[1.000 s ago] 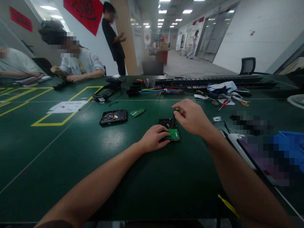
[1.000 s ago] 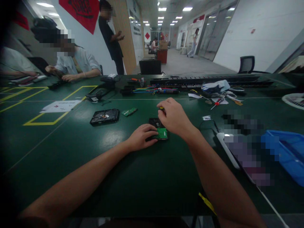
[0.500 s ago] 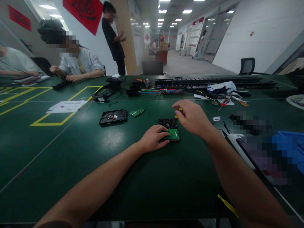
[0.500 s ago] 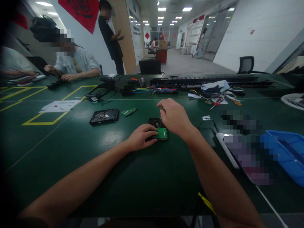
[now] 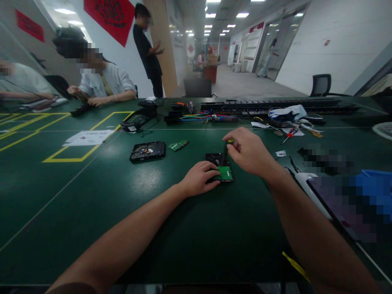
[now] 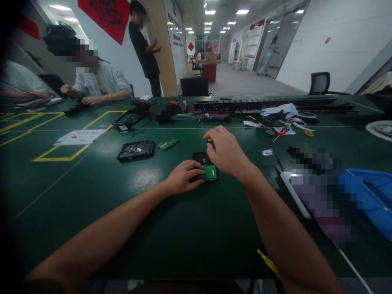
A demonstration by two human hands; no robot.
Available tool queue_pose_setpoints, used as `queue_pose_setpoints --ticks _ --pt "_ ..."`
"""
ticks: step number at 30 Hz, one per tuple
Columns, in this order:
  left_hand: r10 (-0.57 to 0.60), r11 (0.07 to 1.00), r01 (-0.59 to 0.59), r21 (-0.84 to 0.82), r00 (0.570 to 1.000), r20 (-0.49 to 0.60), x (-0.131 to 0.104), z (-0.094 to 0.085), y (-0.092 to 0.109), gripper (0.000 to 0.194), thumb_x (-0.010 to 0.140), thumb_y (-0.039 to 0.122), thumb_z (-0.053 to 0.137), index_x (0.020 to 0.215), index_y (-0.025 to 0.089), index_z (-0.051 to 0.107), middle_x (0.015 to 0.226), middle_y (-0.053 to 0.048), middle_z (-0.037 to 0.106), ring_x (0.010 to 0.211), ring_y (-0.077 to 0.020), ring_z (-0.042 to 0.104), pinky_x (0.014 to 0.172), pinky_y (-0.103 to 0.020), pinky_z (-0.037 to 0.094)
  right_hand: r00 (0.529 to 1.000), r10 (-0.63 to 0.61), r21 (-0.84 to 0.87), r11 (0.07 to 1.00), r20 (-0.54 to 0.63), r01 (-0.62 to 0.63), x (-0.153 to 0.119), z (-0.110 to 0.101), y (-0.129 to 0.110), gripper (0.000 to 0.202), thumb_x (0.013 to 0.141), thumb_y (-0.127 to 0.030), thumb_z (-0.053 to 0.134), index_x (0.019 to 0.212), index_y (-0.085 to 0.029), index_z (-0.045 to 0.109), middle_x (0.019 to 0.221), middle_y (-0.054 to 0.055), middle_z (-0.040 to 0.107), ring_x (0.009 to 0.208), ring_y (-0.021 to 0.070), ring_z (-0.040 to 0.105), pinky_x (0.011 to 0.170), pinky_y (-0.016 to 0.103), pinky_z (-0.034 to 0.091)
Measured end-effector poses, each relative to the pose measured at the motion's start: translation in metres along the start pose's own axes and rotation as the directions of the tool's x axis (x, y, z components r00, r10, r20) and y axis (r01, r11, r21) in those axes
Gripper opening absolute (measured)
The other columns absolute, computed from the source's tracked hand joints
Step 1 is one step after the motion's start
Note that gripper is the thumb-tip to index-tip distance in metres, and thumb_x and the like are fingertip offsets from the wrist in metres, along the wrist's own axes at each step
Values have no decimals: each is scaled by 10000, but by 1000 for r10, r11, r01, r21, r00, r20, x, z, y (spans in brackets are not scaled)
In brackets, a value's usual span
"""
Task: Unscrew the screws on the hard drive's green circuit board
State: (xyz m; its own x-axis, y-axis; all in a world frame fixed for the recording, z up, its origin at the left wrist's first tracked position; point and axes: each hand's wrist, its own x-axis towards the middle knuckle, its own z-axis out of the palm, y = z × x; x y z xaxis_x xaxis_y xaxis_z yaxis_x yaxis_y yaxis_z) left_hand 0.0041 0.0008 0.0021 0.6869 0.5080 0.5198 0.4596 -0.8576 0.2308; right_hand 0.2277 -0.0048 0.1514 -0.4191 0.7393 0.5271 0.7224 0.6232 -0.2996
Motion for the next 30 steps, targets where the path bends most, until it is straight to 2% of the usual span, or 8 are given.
queue_pose_setpoints --ticks 2,5,7,13,21,26,30 --pt "-4 1000 4 -2 1000 -5 0 0 1 321 1003 429 673 1246 230 740 1287 -115 699 1225 -290 653 1071 -491 533 1000 -2 18 1000 -1 2 0 0 -2 160 901 -138 575 997 -207 683 1000 99 694 947 262 632 887 420 481" --pt "-5 1000 5 -4 1000 -2 1 -1 2 324 1003 432 673 1242 225 741 1285 -115 700 1225 -291 653 1073 -493 533 1000 7 28 1000 1 -7 0 0 -3 51 951 -238 620 923 -229 662 963 83 681 957 267 621 873 417 471" --pt "2 1000 -2 -3 1000 -7 1 -2 2 320 1010 433 665 1237 220 741 1290 -116 698 1219 -288 655 1065 -490 536 1000 16 25 1000 9 -16 0 0 -3 82 968 -278 641 900 -233 649 948 76 670 932 260 615 855 410 466" --pt "1 1000 -1 -2 1000 -3 1 -2 2 318 1010 426 668 1234 211 736 1291 -115 703 1211 -286 656 1062 -488 535 1000 3 13 1000 15 -3 1 1 3 53 951 -202 629 927 -232 665 999 80 715 967 264 645 896 417 472" --pt "2 1000 -2 -8 1000 -6 1 -2 2 320 1006 430 671 1225 208 742 1289 -124 699 1217 -290 658 1064 -490 536 999 47 -35 998 9 -47 0 2 0 198 915 -178 570 1066 -210 694 1081 126 712 1006 293 654 907 453 503" --pt "2 1000 -2 -9 1000 -6 0 -2 2 315 1011 422 666 1233 211 738 1292 -120 698 1222 -286 656 1071 -488 531 996 74 -19 997 -53 -75 1 2 2 138 903 -202 619 1025 -211 684 1080 140 665 1043 302 634 917 454 506" --pt "0 1000 0 -4 1000 -1 -1 -1 1 321 1009 433 667 1241 222 739 1294 -116 697 1218 -281 654 1075 -482 529 999 43 2 999 -5 -43 1 -1 3 169 914 -166 595 1032 -226 701 1103 116 694 1011 288 644 905 446 507"
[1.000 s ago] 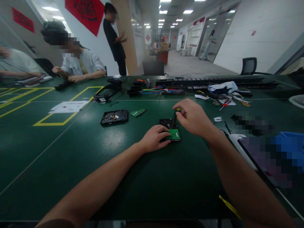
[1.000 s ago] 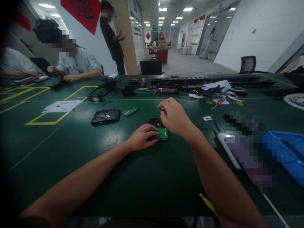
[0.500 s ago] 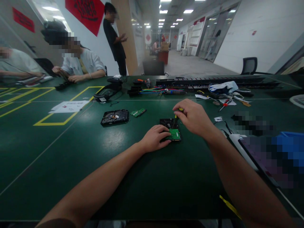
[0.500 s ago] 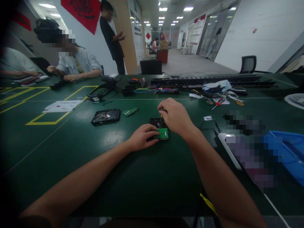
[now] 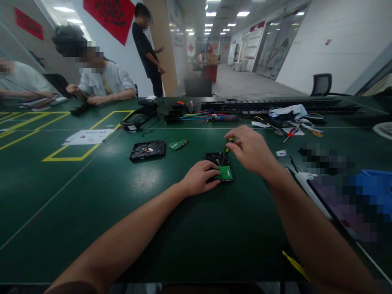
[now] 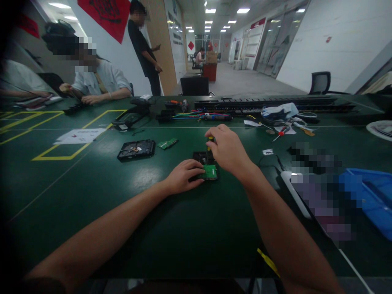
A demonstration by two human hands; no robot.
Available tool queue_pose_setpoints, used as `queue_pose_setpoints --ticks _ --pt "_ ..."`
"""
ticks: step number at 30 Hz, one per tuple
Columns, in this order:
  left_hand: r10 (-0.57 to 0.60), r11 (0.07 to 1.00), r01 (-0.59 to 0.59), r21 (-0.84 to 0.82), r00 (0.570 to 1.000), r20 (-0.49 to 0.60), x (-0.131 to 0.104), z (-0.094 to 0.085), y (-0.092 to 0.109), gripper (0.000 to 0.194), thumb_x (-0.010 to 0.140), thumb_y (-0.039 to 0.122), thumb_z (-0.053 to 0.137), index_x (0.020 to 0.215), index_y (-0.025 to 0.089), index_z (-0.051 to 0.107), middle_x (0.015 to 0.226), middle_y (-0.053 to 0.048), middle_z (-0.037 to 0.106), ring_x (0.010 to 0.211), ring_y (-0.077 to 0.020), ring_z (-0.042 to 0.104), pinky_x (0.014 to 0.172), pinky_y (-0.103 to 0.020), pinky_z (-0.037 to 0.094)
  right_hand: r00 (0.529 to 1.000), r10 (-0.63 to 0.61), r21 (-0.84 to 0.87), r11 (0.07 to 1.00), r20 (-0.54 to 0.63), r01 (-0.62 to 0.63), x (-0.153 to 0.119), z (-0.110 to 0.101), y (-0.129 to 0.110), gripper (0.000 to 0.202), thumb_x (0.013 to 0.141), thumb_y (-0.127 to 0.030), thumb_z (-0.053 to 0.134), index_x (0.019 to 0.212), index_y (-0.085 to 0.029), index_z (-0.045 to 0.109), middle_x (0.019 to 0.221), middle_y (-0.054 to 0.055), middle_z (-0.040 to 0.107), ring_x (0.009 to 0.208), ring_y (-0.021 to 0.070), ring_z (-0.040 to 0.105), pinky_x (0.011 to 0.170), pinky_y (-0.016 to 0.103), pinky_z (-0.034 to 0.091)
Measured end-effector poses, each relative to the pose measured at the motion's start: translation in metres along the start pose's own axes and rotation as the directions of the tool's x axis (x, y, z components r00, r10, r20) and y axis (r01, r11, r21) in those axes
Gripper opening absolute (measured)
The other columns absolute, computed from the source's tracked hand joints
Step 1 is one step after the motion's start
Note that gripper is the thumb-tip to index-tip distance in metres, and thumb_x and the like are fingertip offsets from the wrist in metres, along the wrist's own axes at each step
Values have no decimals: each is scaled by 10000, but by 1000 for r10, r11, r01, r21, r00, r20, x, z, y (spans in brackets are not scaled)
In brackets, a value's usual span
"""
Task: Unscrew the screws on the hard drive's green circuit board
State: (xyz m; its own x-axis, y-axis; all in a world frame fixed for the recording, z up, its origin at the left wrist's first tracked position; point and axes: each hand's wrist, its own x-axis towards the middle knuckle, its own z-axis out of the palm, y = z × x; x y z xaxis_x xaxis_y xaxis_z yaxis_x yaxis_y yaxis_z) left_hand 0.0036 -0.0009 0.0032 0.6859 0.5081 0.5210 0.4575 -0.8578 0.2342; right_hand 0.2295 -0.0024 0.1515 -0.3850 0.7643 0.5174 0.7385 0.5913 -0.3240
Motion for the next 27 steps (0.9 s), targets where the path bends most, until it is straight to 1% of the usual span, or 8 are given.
queue_pose_setpoints --ticks 2,4,8,11,15,20,23,27 --pt "-2 1000 2 2 1000 4 0 0 0 321 1011 431 663 1249 229 738 1297 -115 695 1224 -281 652 1074 -480 529 1000 -20 1 1000 12 20 0 0 -1 207 900 -132 568 1020 -226 708 1096 105 707 1013 282 647 915 443 503" --pt "-2 1000 2 0 1000 6 0 0 0 323 1012 429 664 1254 227 737 1300 -118 693 1232 -285 648 1073 -485 529 1000 -20 -3 1000 2 20 0 0 -1 193 898 -129 561 990 -219 704 1068 102 706 1005 273 648 913 434 500" --pt "-2 1000 2 -6 1000 1 1 0 1 321 1007 422 671 1251 224 736 1293 -117 697 1230 -288 649 1075 -496 529 1000 -7 -9 1000 -10 7 -1 2 -2 87 961 -244 599 906 -233 666 1000 86 692 955 261 635 887 424 490" --pt "-6 1000 6 -11 1000 5 1 -1 1 321 1011 431 664 1249 229 737 1301 -114 693 1232 -287 651 1080 -498 528 1000 3 -25 1000 -3 -3 -1 2 -3 73 971 -249 594 966 -239 667 1024 92 685 988 275 629 902 434 482" --pt "-11 1000 11 -13 1000 8 1 -1 1 320 1011 433 662 1248 231 739 1301 -116 691 1239 -289 649 1084 -495 528 999 33 -47 998 -28 -34 -2 3 -3 183 942 -217 589 1108 -210 665 1100 133 667 990 286 637 907 451 495" --pt "-7 1000 7 -15 1000 4 1 -1 1 317 1006 420 666 1251 234 740 1286 -121 697 1226 -294 652 1066 -507 534 998 36 -43 998 -46 -38 -1 5 -3 130 920 -219 609 1032 -204 672 1087 151 671 1033 314 636 933 485 505" --pt "-5 1000 5 -9 1000 2 1 0 0 323 1005 425 668 1253 231 739 1285 -121 698 1225 -294 652 1065 -503 534 1000 20 -28 999 -19 -21 -1 1 -4 109 937 -213 600 1002 -216 687 1072 135 701 1025 306 647 942 484 508" --pt "-5 1000 5 -3 1000 8 1 1 0 327 1008 430 665 1250 223 736 1288 -120 698 1221 -290 651 1067 -496 531 999 -40 5 999 25 40 -1 -3 -5 169 928 -169 586 1021 -221 718 1103 111 740 1039 289 672 951 461 510"
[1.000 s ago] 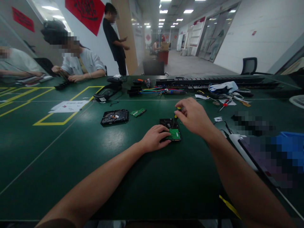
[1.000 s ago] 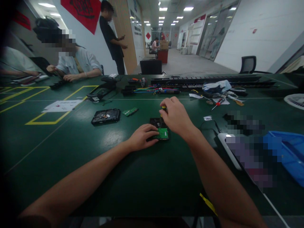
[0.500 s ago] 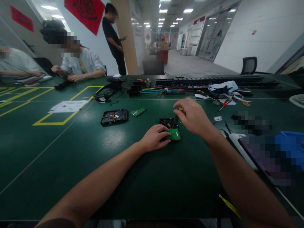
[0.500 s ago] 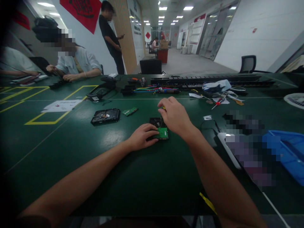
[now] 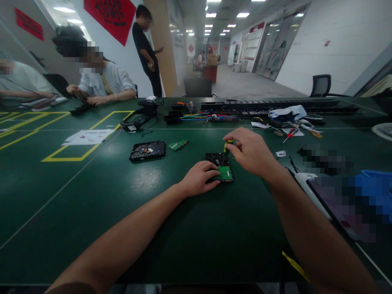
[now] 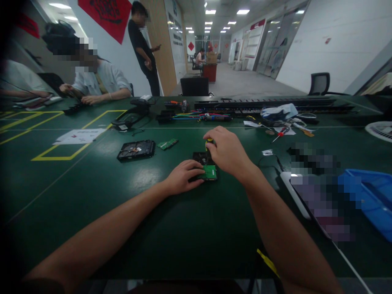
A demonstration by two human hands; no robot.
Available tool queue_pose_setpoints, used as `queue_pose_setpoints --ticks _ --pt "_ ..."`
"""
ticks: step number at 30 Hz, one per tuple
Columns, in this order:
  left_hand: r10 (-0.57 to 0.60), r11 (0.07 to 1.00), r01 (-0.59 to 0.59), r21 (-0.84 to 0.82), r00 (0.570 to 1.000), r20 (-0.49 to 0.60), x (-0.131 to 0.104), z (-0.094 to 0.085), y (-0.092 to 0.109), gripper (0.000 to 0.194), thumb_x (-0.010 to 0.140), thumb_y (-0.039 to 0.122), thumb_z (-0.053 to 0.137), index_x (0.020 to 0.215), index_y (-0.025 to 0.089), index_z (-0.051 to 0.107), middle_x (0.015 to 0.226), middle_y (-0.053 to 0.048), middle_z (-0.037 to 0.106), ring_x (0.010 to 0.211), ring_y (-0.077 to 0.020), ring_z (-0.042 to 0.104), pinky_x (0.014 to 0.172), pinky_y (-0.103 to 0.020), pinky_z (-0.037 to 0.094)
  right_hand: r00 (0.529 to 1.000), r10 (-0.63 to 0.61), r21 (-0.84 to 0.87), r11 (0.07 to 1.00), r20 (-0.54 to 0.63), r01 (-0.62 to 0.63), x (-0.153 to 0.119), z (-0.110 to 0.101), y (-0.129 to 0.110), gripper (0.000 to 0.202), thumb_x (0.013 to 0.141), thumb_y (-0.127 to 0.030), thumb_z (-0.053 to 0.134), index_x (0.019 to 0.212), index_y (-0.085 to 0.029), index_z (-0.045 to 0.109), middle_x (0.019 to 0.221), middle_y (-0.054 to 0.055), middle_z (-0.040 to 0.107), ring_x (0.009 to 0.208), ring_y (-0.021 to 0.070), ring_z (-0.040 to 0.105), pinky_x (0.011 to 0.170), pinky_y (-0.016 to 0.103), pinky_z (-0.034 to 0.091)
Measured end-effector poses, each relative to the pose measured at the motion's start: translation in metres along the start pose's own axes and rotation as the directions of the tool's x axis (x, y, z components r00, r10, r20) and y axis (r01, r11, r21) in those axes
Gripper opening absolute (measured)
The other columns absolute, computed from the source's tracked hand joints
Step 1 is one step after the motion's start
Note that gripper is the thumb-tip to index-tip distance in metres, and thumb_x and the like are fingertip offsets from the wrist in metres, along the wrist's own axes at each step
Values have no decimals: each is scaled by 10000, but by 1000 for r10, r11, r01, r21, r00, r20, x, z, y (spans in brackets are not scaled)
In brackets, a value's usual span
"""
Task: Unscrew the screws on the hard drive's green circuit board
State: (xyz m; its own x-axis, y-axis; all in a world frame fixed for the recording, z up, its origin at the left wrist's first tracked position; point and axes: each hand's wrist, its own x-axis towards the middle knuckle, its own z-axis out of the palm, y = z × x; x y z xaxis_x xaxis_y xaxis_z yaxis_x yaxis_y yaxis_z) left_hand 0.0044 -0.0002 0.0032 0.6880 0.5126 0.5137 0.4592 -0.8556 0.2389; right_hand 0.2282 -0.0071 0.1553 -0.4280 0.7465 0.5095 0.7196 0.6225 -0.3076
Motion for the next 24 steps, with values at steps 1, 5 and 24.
queue_pose_setpoints --ticks 1,5,24 --pt "-1 1000 1 0 1000 1 0 0 0 324 1008 428 664 1252 226 736 1287 -119 699 1221 -289 650 1067 -497 531 1000 -2 2 1000 -2 2 0 0 0 184 923 -163 583 1028 -222 723 1105 107 743 1039 286 674 946 455 510" --pt "6 1000 -6 -4 1000 -2 1 -2 2 317 1006 419 665 1252 234 738 1280 -120 700 1215 -288 654 1065 -496 533 999 20 -10 1000 -41 -20 0 3 0 148 949 -222 591 979 -230 736 1024 92 744 986 274 667 907 439 506" --pt "3 1000 -3 -1 1000 -1 0 0 0 330 1015 437 657 1249 217 733 1303 -119 695 1229 -287 649 1075 -498 528 998 45 -23 999 -41 -46 0 5 -2 135 975 -265 616 939 -222 740 984 105 715 978 287 662 894 454 514"
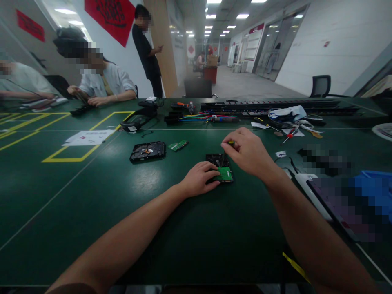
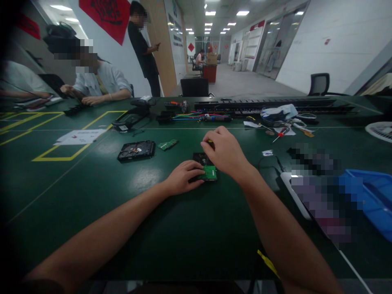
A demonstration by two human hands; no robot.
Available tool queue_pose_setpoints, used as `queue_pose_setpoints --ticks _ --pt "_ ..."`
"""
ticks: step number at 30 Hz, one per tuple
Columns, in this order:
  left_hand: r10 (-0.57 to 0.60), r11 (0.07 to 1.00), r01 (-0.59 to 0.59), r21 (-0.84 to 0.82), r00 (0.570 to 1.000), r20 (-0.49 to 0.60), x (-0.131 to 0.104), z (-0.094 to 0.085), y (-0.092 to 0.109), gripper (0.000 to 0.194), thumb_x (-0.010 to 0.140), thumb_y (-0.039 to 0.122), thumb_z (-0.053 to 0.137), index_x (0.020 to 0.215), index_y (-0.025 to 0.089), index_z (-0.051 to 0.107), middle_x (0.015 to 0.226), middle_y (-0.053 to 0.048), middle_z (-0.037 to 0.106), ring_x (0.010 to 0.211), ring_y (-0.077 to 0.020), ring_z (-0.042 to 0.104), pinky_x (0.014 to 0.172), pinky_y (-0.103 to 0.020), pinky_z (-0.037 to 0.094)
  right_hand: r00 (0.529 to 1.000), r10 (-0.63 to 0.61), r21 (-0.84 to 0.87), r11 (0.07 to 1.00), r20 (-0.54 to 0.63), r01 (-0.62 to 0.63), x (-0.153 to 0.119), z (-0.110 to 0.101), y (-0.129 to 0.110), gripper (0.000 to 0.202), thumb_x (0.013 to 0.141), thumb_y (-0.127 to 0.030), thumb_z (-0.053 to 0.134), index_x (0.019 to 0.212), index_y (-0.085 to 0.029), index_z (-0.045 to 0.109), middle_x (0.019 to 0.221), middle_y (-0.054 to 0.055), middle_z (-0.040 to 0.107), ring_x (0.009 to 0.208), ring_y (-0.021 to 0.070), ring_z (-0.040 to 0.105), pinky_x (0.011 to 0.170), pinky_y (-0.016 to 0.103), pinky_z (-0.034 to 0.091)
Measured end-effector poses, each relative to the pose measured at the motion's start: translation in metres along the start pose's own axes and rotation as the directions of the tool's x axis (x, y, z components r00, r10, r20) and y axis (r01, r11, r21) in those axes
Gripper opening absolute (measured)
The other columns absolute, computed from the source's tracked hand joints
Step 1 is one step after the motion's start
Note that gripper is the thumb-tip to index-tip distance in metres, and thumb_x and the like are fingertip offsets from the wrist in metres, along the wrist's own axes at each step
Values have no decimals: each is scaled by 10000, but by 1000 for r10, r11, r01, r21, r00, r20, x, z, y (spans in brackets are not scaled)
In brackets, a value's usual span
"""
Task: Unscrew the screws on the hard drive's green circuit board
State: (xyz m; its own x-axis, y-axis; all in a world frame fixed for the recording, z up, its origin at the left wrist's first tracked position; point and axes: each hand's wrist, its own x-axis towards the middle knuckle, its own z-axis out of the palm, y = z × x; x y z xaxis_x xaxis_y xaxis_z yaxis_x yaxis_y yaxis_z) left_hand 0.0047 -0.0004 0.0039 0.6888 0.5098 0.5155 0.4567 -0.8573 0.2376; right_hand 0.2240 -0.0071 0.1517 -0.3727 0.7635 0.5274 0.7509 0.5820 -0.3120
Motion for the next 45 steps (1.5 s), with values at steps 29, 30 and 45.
queue_pose_setpoints --ticks 29,30,45 --pt "-8 1000 8 -6 1000 -7 1 -1 2 315 1004 427 674 1237 228 745 1292 -112 698 1226 -288 651 1076 -487 528 999 -20 -17 1000 40 20 1 5 3 95 985 -228 614 1023 -209 699 1062 109 726 1016 280 654 926 431 483" --pt "-10 1000 10 -6 1000 -5 1 -1 2 318 1002 428 676 1241 229 744 1290 -111 698 1226 -288 651 1075 -488 529 999 -11 -20 1000 32 11 1 5 3 101 977 -222 618 1043 -204 692 1092 118 730 1031 287 659 939 438 486" --pt "1 1000 -1 -19 1000 -27 0 -1 1 342 980 401 705 1267 216 715 1278 -124 702 1217 -290 662 1052 -484 546 999 12 -37 999 39 -10 0 4 0 124 961 -184 566 1020 -198 674 1043 122 692 971 275 638 915 429 482"
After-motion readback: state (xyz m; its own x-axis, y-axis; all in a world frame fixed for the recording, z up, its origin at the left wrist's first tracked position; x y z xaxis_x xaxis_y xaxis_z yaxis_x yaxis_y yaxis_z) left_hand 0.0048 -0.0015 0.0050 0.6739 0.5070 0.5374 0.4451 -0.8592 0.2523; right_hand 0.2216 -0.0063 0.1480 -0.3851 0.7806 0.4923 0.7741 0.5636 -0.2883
